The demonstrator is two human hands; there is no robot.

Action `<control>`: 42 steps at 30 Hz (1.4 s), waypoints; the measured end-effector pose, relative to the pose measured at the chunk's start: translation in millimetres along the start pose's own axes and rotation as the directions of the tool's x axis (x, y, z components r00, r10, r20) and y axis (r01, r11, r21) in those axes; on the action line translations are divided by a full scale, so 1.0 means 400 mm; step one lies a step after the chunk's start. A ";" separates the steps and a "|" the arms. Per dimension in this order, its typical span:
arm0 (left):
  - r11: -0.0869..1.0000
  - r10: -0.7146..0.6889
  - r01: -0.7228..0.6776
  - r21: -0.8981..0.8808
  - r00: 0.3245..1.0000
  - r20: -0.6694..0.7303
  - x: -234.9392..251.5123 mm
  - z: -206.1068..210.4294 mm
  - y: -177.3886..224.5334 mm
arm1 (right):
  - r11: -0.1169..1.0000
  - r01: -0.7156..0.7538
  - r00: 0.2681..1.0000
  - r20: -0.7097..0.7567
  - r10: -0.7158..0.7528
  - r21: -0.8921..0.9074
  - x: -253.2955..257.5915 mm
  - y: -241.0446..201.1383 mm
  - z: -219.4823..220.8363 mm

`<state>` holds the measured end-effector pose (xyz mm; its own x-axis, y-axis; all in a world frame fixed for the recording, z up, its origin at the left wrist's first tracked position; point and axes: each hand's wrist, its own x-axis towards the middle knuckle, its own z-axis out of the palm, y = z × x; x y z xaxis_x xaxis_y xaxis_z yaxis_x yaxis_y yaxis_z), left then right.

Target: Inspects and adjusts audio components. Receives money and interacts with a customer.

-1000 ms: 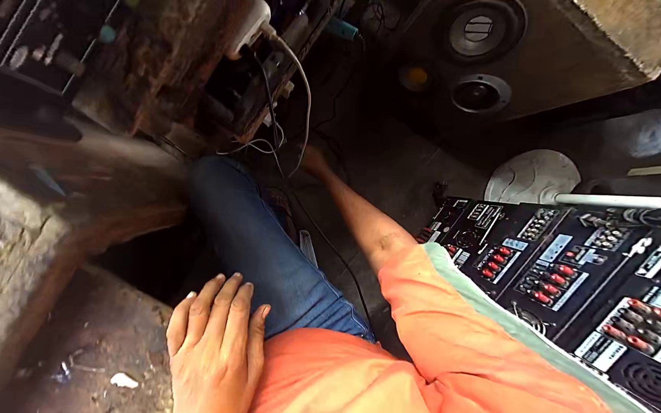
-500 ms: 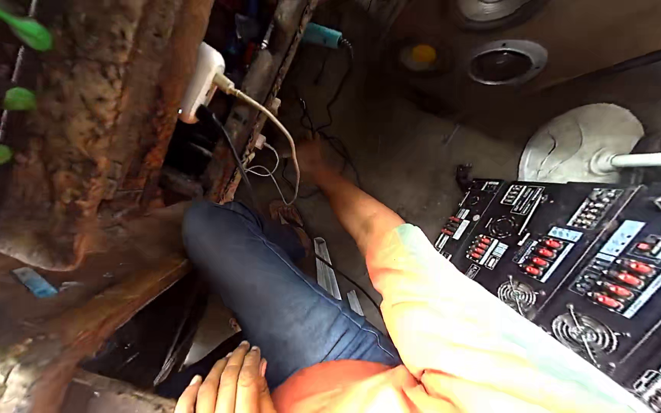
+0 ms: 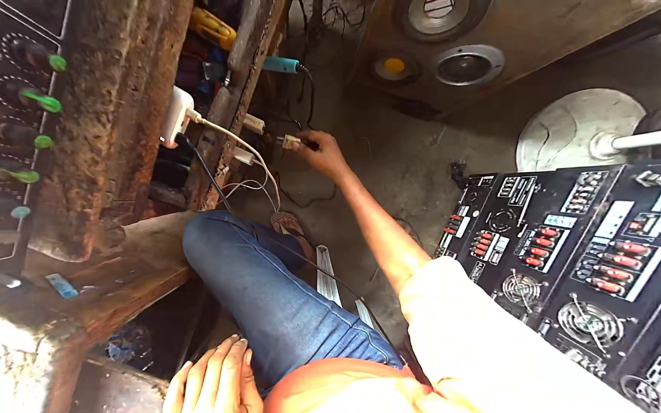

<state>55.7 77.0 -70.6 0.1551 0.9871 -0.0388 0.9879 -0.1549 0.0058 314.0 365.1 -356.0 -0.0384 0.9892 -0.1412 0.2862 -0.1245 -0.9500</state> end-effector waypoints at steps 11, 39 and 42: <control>1.000 0.019 -0.018 0.013 0.999 -0.041 -0.004 0.010 -0.005 | 0.976 -0.033 0.945 -0.324 -0.040 -0.216 0.147 -0.106 0.237; 0.999 0.020 -0.019 0.031 1.000 -0.024 0.002 0.015 0.001 | 0.908 0.000 0.968 -0.227 -0.105 -0.418 0.204 -0.170 0.229; 0.999 0.017 -0.016 0.028 1.000 -0.024 0.002 0.017 0.001 | 0.903 0.014 0.965 -0.230 -0.124 -0.428 0.200 -0.191 0.234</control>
<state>56.1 77.7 -77.3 0.1715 0.9851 -0.0145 0.9849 -0.1718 -0.0216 199.3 446.5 -320.8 0.1475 0.9880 0.0459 0.6683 -0.0653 -0.7410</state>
